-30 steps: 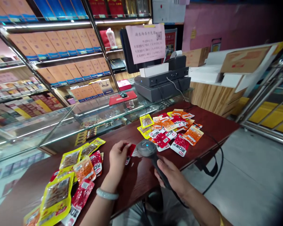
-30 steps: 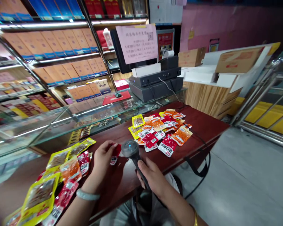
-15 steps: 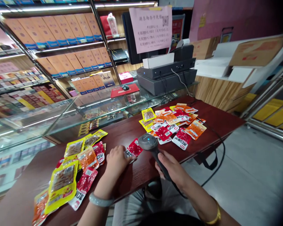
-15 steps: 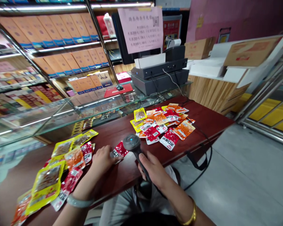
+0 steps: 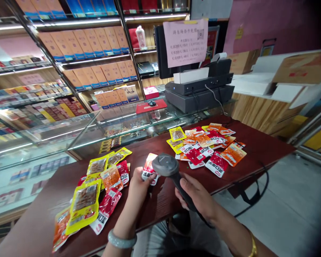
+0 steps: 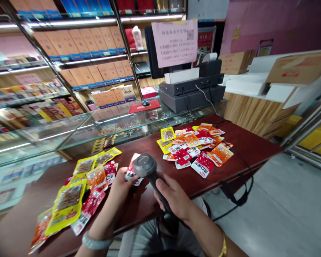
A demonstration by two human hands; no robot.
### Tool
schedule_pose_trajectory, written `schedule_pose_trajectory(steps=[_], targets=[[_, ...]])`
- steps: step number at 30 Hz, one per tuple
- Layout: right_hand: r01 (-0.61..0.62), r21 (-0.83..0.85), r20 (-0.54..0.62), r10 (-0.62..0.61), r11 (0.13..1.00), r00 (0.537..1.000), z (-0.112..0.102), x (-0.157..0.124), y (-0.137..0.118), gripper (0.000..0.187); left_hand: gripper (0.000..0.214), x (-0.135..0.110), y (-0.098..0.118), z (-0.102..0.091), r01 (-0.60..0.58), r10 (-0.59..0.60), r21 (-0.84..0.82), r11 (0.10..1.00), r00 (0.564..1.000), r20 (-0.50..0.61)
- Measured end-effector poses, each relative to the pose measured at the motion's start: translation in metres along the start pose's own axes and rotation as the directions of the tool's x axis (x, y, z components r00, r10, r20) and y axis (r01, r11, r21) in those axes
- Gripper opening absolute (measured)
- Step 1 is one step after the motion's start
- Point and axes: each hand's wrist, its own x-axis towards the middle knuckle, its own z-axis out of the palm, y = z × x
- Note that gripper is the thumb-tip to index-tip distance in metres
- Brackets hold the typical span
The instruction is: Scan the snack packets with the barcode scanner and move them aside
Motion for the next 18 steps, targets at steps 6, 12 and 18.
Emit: schedule_pose_trajectory(steps=[6,12,18], targets=[[-0.055,0.012,0.058,0.054,0.998,0.997,0.018,0.015,0.011,0.048,0.047,-0.009,-0.002,-0.02,0.075,-0.079,-0.074,0.994,0.995,-0.057],[-0.112,-0.015,0.103,0.113,0.994,0.988,0.042,0.024,0.014,0.053,0.054,-0.02,0.0,-0.088,0.235,-0.14,0.247,0.94,0.926,-0.35],[-0.124,-0.056,0.167,0.132,0.991,0.977,0.059,0.037,0.02,0.06,0.058,-0.025,-0.005,-0.144,0.396,-0.146,0.391,0.83,0.833,-0.533]])
